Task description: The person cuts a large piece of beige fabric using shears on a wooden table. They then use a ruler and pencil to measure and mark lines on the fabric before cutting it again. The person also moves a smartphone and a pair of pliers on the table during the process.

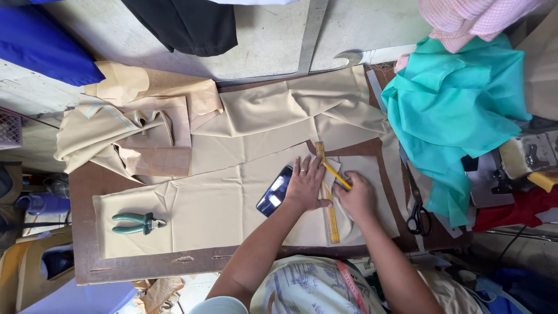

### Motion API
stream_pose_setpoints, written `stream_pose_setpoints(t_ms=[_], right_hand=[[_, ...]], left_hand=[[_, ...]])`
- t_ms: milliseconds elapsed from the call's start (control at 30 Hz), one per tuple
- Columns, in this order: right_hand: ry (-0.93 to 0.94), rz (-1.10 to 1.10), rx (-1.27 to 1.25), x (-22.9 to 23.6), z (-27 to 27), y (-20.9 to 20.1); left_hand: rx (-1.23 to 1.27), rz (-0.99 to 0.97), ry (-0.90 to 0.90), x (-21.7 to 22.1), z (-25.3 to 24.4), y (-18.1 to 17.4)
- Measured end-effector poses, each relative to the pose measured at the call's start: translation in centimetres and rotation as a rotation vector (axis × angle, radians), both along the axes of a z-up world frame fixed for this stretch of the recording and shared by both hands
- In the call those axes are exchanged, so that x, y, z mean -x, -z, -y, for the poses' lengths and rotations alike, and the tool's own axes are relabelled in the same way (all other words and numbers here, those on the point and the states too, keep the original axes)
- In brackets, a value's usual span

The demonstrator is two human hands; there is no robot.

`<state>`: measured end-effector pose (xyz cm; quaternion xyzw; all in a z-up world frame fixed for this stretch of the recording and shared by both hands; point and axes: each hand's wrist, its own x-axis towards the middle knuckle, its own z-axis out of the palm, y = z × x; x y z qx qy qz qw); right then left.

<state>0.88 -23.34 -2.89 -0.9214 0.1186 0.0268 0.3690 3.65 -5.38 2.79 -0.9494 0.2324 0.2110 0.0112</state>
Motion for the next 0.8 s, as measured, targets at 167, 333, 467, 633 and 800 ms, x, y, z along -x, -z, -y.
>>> stream_pose_setpoints(t_ms=[167, 333, 467, 633, 800], right_hand=[[0.124, -0.064, -0.404, 0.9, -2.4, 3.8], [0.014, -0.025, -0.629, 2.1, -1.7, 0.6], [-0.131, 0.085, -0.344, 1.3, 2.7, 0.7], [-0.249, 0.199, -0.151, 0.8, 1.9, -0.7], [-0.280, 0.144, -0.133, 0.1, 1.2, -1.4]], left_hand=[[-0.054, 0.011, 0.004, -0.3, 0.8, -0.5], [-0.054, -0.022, -0.013, -0.5, 0.8, -0.5], [-0.015, -0.050, -0.048, -0.3, 0.5, -1.7], [-0.001, -0.055, -0.101, -0.2, 0.4, -1.5], [-0.012, -0.058, -0.116, -0.3, 0.7, -1.7]])
